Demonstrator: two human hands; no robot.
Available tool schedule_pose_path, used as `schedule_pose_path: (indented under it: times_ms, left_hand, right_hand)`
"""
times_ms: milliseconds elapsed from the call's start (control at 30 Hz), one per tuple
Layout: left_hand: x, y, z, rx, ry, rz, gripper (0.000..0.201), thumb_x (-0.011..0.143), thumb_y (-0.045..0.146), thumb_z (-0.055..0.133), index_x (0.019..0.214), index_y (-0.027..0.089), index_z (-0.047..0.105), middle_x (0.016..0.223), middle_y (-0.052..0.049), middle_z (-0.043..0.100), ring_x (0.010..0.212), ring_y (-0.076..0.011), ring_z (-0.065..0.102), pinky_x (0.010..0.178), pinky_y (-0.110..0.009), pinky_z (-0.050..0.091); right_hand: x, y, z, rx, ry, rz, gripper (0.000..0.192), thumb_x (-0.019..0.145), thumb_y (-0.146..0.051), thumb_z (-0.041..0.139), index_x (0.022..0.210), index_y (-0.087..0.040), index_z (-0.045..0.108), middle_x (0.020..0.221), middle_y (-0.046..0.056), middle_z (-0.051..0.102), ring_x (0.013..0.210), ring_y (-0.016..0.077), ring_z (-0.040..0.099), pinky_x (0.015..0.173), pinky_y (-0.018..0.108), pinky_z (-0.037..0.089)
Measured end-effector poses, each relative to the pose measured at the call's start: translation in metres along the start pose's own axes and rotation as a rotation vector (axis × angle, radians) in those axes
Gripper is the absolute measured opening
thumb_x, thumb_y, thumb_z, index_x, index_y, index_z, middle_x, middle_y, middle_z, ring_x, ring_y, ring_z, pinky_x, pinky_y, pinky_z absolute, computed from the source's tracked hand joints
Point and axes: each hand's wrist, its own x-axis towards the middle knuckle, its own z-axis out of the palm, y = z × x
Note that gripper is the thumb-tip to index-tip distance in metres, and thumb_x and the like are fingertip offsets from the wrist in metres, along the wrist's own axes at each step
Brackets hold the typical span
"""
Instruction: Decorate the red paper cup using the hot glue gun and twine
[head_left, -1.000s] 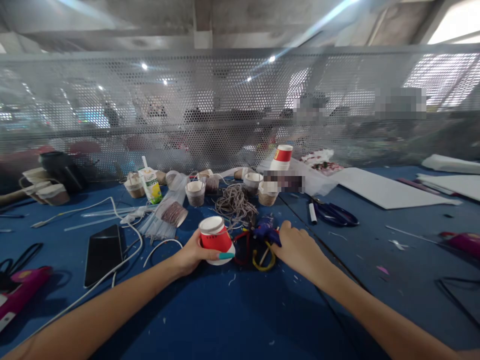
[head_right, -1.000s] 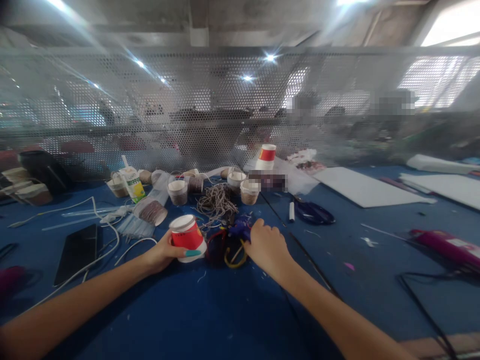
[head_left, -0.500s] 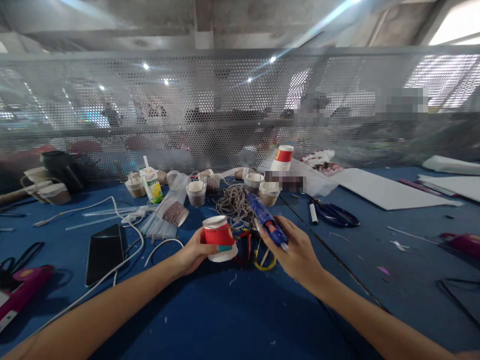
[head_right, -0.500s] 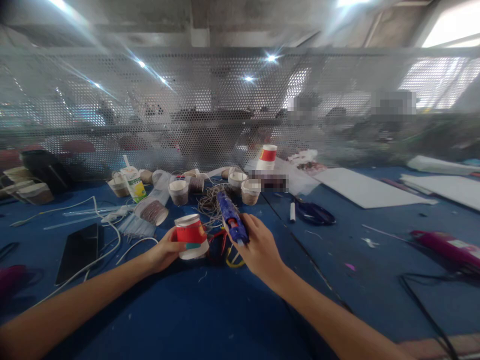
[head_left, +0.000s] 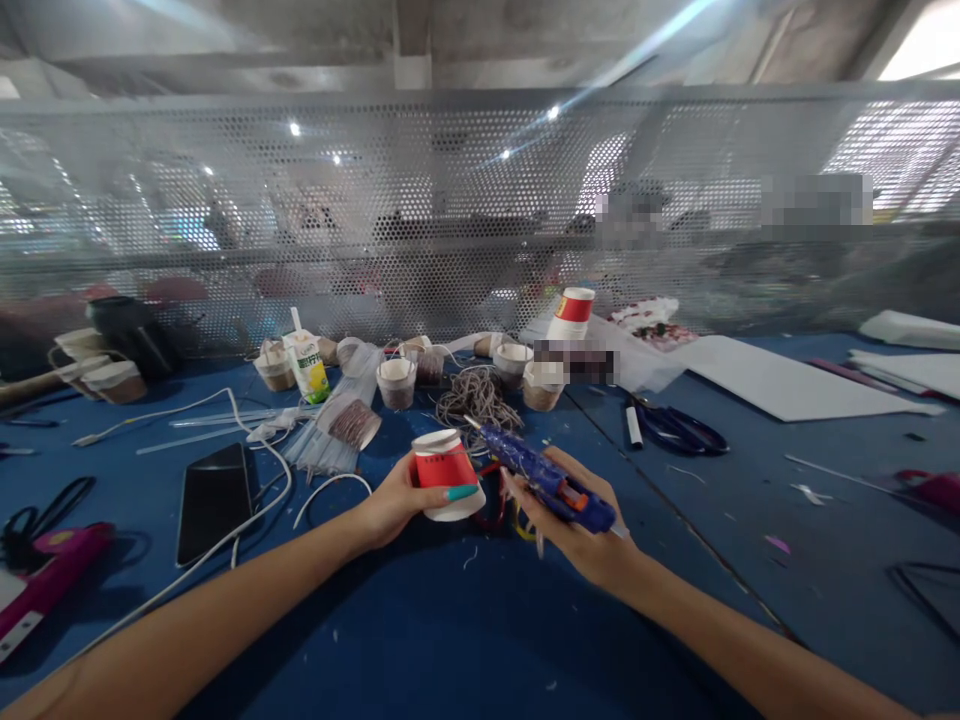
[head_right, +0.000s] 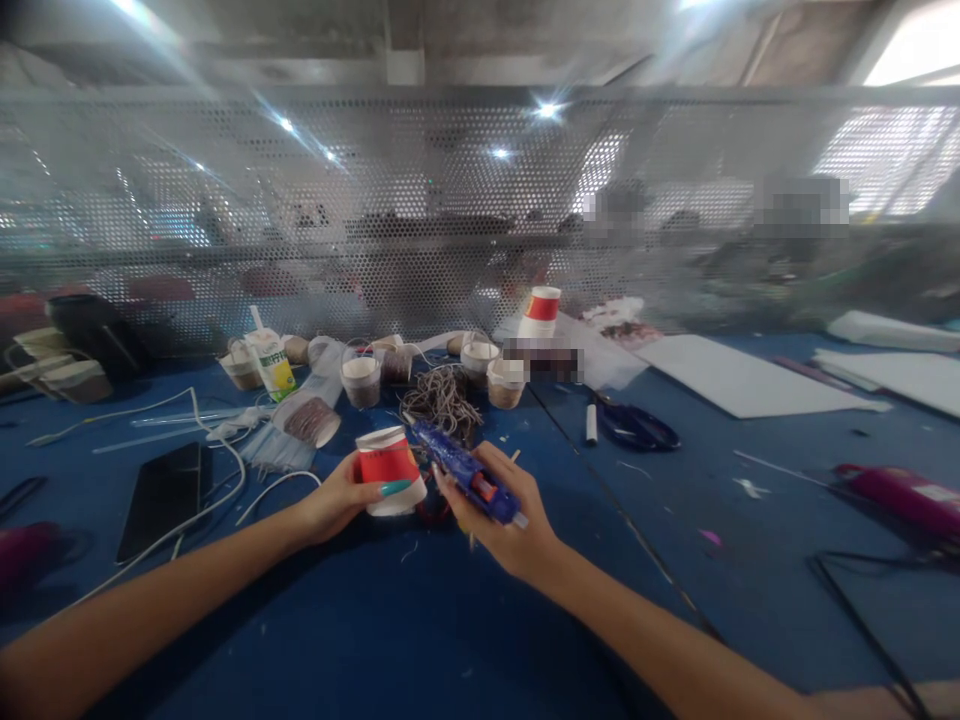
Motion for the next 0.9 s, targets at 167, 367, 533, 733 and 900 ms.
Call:
schedule_pose_path:
  times_ms: [167, 367, 533, 733, 900]
  left_hand:
    - [0.000, -0.001, 0.001, 0.025, -0.015, -0.001, 0.055, 0.048, 0.020, 0.086, 0.098, 0.014, 0.064, 0.092, -0.007, 0.071, 0.083, -0.0201, 0.065, 0.081, -0.034, 0.047]
    - [0.002, -0.007, -0.004, 0.017, -0.025, 0.005, 0.059, 0.052, 0.021, 0.084, 0.105, 0.014, 0.061, 0.095, -0.008, 0.070, 0.085, -0.0210, 0.065, 0.083, -0.037, 0.048]
    - [0.002, -0.007, -0.002, -0.001, -0.024, 0.022, 0.062, 0.047, 0.020, 0.086, 0.104, 0.014, 0.061, 0.097, -0.009, 0.070, 0.088, -0.0241, 0.066, 0.085, -0.040, 0.048]
    - [0.001, -0.003, 0.001, 0.002, -0.027, 0.034, 0.063, 0.045, 0.017, 0.086, 0.103, 0.015, 0.062, 0.098, -0.008, 0.071, 0.092, -0.0247, 0.065, 0.090, -0.043, 0.046]
    - [0.000, -0.001, 0.003, 0.003, -0.023, 0.039, 0.062, 0.044, 0.016, 0.087, 0.102, 0.016, 0.063, 0.097, -0.008, 0.071, 0.092, -0.0243, 0.065, 0.091, -0.043, 0.046]
  right_hand:
    - [0.000, 0.008, -0.001, -0.060, -0.065, -0.115, 0.011, 0.080, -0.024, 0.061, 0.071, -0.021, 0.057, 0.064, 0.000, 0.055, 0.057, 0.0150, 0.054, 0.053, 0.028, 0.044]
    - [0.001, -0.002, -0.002, -0.033, -0.153, -0.200, 0.010, 0.081, -0.020, 0.059, 0.071, -0.020, 0.057, 0.063, 0.001, 0.057, 0.056, 0.0129, 0.054, 0.050, 0.024, 0.045]
    - [0.003, -0.009, -0.001, -0.062, -0.172, -0.202, 0.014, 0.082, -0.019, 0.057, 0.068, -0.019, 0.054, 0.063, 0.001, 0.055, 0.056, 0.0128, 0.053, 0.050, 0.024, 0.044]
    - [0.002, -0.006, 0.001, -0.052, -0.167, -0.214, 0.016, 0.082, -0.016, 0.053, 0.067, -0.020, 0.049, 0.062, -0.001, 0.053, 0.056, 0.0120, 0.051, 0.049, 0.024, 0.041]
    - [0.000, -0.006, 0.002, -0.083, -0.184, -0.179, 0.017, 0.081, -0.014, 0.050, 0.066, -0.020, 0.046, 0.061, -0.001, 0.051, 0.052, 0.0107, 0.047, 0.048, 0.024, 0.039]
